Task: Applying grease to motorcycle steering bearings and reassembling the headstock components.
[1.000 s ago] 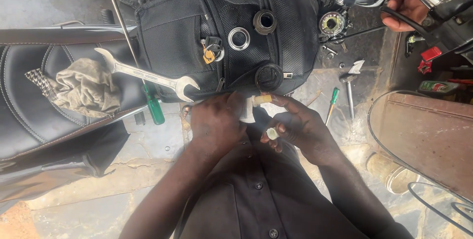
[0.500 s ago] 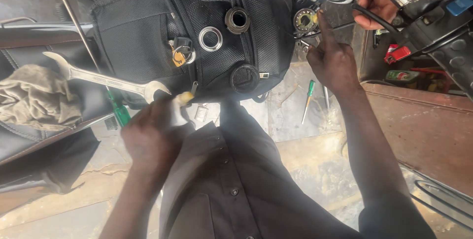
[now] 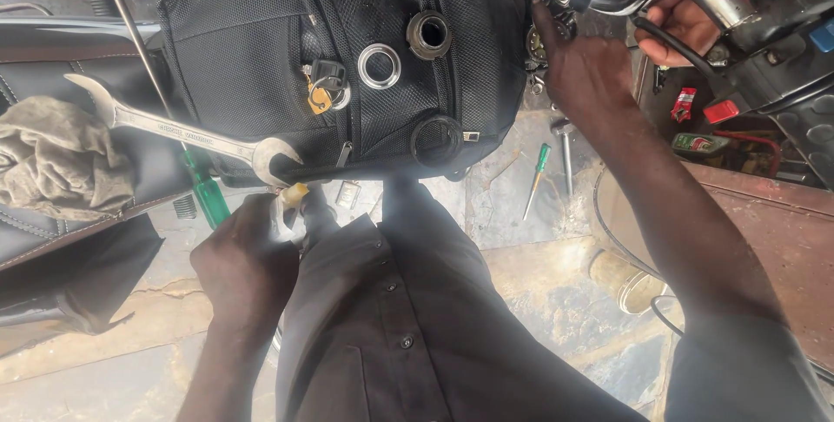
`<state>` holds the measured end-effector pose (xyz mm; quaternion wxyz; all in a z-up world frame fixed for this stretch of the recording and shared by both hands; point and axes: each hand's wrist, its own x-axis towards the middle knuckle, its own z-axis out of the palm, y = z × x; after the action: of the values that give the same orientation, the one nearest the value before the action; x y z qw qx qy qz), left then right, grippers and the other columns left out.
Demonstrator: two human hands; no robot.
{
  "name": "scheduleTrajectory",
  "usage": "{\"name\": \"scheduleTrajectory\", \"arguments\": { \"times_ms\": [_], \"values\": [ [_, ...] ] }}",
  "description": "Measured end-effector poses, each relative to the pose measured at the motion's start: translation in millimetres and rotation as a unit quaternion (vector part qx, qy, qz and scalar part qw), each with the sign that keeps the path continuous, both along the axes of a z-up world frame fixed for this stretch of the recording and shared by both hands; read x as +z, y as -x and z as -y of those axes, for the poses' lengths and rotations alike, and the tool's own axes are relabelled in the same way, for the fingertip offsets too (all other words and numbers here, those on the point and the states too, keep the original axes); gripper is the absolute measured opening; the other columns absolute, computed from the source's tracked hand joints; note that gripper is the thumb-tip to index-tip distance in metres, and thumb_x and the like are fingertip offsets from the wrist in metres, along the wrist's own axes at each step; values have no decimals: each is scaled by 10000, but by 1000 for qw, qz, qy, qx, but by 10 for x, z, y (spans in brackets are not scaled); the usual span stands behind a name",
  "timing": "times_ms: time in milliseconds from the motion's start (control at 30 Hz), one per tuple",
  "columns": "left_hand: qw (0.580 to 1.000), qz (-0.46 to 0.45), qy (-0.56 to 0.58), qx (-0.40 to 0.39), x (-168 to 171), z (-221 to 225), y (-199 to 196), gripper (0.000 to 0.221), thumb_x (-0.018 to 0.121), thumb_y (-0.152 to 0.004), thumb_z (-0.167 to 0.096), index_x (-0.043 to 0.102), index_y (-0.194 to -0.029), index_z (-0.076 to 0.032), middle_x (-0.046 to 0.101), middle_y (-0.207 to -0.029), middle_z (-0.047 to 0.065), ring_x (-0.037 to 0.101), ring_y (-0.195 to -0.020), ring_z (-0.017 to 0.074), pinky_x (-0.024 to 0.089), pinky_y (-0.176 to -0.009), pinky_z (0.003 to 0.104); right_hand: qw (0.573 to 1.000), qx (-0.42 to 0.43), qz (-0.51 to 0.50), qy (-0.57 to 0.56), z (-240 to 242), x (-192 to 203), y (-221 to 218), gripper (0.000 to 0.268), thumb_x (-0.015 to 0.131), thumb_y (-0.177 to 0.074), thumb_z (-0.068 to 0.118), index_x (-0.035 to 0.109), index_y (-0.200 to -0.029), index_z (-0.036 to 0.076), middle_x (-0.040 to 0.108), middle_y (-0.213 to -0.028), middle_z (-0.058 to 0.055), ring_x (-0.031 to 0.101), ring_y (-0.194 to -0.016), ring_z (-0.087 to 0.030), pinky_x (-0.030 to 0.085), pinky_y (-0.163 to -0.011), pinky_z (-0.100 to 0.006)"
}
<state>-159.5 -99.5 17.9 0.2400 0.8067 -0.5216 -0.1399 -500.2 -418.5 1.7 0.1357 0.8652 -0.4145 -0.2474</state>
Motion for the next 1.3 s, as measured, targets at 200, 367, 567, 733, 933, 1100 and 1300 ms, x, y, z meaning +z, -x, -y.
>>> {"name": "scheduleTrajectory", "arguments": {
  "times_ms": [200, 367, 567, 733, 933, 1100, 1300],
  "values": [
    [999, -1, 26, -30, 12, -42, 15, 283, 804, -795, -182, 684, -1031, -82, 694, -802, 104, 692, -702, 307, 515, -596, 428, 994, 90, 40, 36, -14, 116, -21, 857, 673, -817, 134, 368, -1618, 115, 708, -717, -142, 723, -688, -310, 588, -774, -475],
    [999, -38, -18, 4, -128, -229, -61, 230, 789, -798, -129, 691, -1001, -81, 655, -713, 118, 663, -639, 323, 491, -563, 440, 987, -94, 110, -64, -505, 323, -57, 1027, 747, -882, 302, 147, -1675, 46, 697, -707, -201, 704, -650, -378, 582, -650, -482],
    [999, -35, -8, -15, -167, -268, -31, 208, 786, -799, -107, 671, -972, -91, 639, -706, 112, 652, -642, 327, 474, -559, 445, 975, -127, 146, -106, -549, -71, 9, 1204, 802, -834, 321, -26, -1619, -64, 691, -690, -207, 698, -651, -407, 591, -692, -483],
    [999, -44, -19, -9, -147, -255, -19, 226, 792, -784, -122, 672, -972, -86, 639, -698, 109, 653, -632, 325, 474, -552, 444, 974, -125, 144, -123, -503, -46, -11, 1183, 799, -879, 358, -27, -1619, -54, 696, -726, -216, 702, -670, -404, 581, -705, -493],
    [998, -49, -27, -4, -175, -299, 20, 231, 752, -782, -76, 682, -1002, -82, 652, -724, 119, 664, -664, 338, 488, -574, 449, 959, -89, 214, -160, -529, 35, 98, 1112, 804, -836, 243, 78, -1660, 70, 714, -752, -123, 710, -682, -316, 583, -718, -446],
    [998, -47, -39, -7, -230, -343, 22, 350, 644, -713, 47, 694, -1038, -72, 675, -765, 123, 676, -705, 348, 504, -602, 463, 901, -190, 326, -216, -551, 227, 132, 868, 759, -904, 149, 296, -1638, 133, 688, -721, -75, 714, -666, -224, 589, -718, -382],
    [998, -58, -22, -23, -200, -281, 69, 403, 617, -667, 73, 695, -1041, -55, 701, -812, 130, 682, -728, 355, 521, -622, 467, 862, -269, 363, -228, -472, 302, -63, 830, 730, -878, 123, 296, -1579, 27, 675, -655, -58, 693, -614, -217, 560, -677, -365]
  ]
}}
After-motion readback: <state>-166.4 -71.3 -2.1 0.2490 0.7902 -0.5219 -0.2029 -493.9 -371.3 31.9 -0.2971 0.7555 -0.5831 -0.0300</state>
